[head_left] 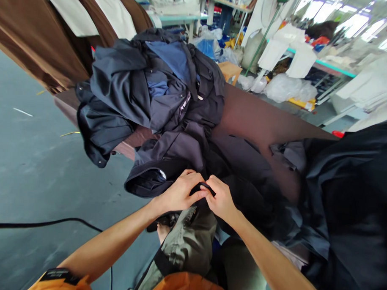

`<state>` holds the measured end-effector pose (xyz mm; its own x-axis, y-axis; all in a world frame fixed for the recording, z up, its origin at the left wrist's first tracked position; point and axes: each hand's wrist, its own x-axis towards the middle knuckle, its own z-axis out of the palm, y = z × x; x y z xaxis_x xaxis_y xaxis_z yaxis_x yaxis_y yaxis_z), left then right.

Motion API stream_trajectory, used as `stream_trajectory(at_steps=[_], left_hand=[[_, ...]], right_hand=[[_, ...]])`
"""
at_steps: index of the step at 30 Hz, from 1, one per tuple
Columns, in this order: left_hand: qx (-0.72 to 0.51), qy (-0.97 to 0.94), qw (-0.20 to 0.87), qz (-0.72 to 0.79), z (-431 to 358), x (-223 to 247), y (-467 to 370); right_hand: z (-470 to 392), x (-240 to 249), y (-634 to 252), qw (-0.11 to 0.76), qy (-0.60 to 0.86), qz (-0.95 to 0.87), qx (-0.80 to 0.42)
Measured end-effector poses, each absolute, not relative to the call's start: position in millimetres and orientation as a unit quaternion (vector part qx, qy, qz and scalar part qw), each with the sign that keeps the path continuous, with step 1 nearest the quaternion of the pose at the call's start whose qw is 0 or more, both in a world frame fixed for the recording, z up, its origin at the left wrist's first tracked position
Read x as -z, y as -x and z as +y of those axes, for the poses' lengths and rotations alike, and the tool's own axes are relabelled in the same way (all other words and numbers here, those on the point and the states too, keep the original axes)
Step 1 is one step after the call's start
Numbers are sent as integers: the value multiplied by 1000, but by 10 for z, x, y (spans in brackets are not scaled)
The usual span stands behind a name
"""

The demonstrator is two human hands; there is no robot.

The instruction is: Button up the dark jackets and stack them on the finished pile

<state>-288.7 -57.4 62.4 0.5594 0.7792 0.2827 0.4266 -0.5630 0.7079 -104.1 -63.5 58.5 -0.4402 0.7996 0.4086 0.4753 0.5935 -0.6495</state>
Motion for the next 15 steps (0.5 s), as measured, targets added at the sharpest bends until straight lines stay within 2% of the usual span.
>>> stream_trajectory(at_steps=[5,15], left_hand=[[-289,-826,290,388,-581,-618,2852],[-356,-801,285,389,-618,-657,2743]], right_hand=[[-622,-608,1020,342,386,-818,-256],[-596,-592,945,346,396,-807,-266]])
